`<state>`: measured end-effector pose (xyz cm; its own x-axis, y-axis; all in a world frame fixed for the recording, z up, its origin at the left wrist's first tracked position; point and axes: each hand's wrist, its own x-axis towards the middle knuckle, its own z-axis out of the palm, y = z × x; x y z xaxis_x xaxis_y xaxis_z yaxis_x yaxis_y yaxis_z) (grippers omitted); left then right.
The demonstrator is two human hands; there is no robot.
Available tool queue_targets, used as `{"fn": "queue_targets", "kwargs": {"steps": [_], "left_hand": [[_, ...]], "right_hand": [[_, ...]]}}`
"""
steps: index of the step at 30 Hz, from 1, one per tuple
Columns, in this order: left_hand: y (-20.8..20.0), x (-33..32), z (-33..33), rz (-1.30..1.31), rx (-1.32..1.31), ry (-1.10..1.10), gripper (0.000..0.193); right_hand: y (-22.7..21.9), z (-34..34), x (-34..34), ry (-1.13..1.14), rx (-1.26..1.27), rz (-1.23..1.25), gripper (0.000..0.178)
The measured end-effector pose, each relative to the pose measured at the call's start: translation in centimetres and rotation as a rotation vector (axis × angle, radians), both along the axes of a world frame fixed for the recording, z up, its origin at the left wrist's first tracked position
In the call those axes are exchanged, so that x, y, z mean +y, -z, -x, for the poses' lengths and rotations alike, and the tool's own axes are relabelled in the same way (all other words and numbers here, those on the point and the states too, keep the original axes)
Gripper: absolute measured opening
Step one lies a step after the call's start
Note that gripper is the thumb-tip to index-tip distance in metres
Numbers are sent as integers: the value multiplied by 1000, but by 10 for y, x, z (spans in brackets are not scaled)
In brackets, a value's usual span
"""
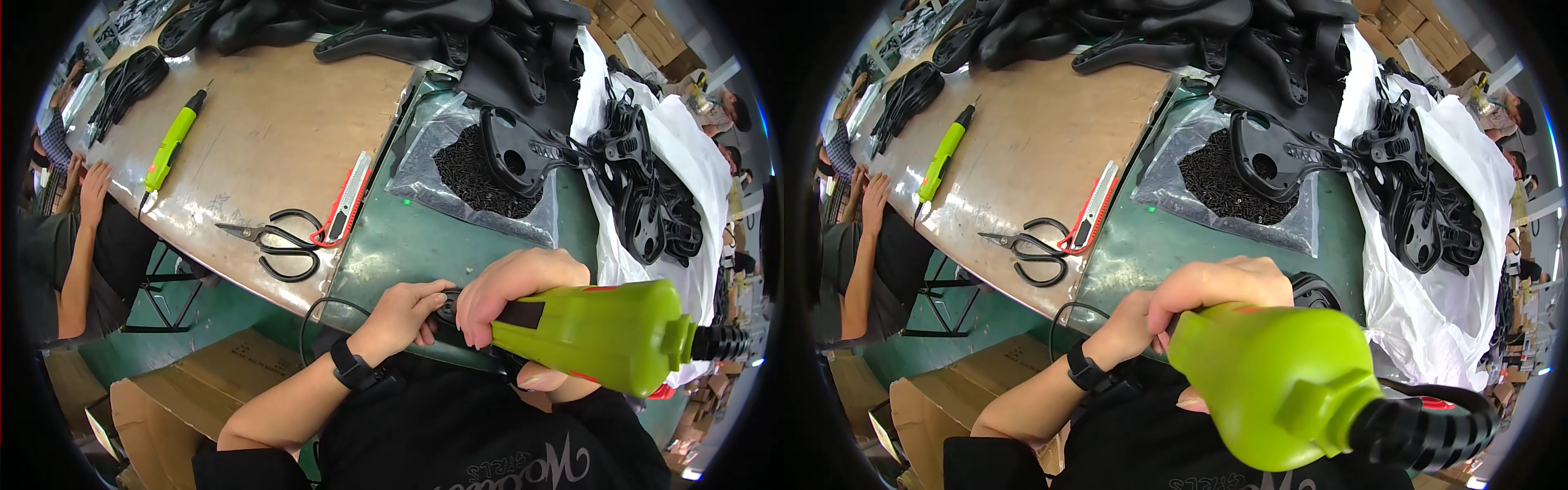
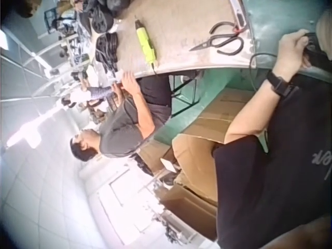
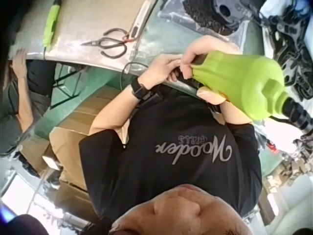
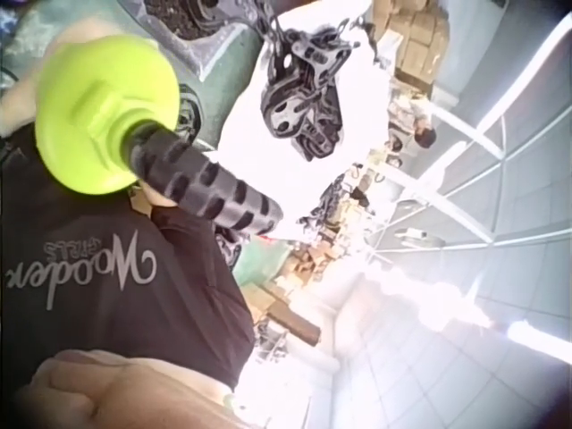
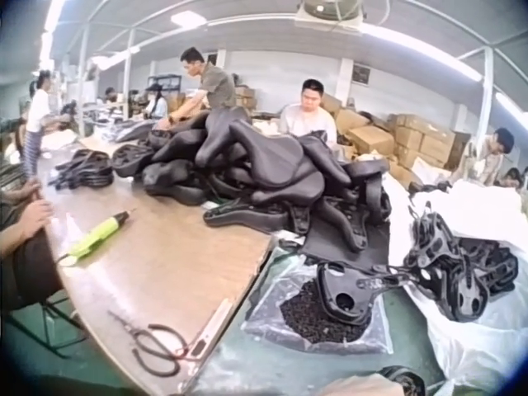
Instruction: The person is assembling bicycle seats by attaching the plastic base to the saddle using a power screwdriver and screws.
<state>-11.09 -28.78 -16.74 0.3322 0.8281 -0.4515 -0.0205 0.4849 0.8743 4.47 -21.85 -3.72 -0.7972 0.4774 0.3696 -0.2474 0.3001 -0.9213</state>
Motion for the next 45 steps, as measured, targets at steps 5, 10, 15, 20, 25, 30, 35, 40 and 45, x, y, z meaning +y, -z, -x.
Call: {"fn": "queue_targets", "kwargs": {"steps": [5, 10, 15, 20, 25, 30, 35, 40, 45], "left_hand": [[7, -3, -3, -103, 30, -40, 29], [11, -3, -3, -236, -8, -58, 28], [24, -5, -4, -405, -41, -133, 23], [2, 2, 8, -688, 486, 90, 20], [-30, 32, 10, -638, 731, 327, 23], [-48, 118, 0, -949, 824, 153, 13], [-27, 181, -10, -998, 1090, 223, 18], [-30, 201, -27, -784, 932, 303, 16], [-23, 206, -31, -826, 787, 37, 8]], "right_hand": [[3, 4, 1, -11, -83, -65, 49], [21, 17, -2, 48, -35, -102, 23], [29, 30, -14, -16, 58, -185, 29], [3, 2, -6, 58, -145, -97, 27], [-56, -63, 9, -265, 396, -61, 42], [-38, -125, -7, -45, 448, -93, 48], [-14, -156, -38, 207, 549, -21, 56], [-6, -186, -54, 323, 558, -31, 57], [3, -192, -59, 470, 660, 7, 57]]}}
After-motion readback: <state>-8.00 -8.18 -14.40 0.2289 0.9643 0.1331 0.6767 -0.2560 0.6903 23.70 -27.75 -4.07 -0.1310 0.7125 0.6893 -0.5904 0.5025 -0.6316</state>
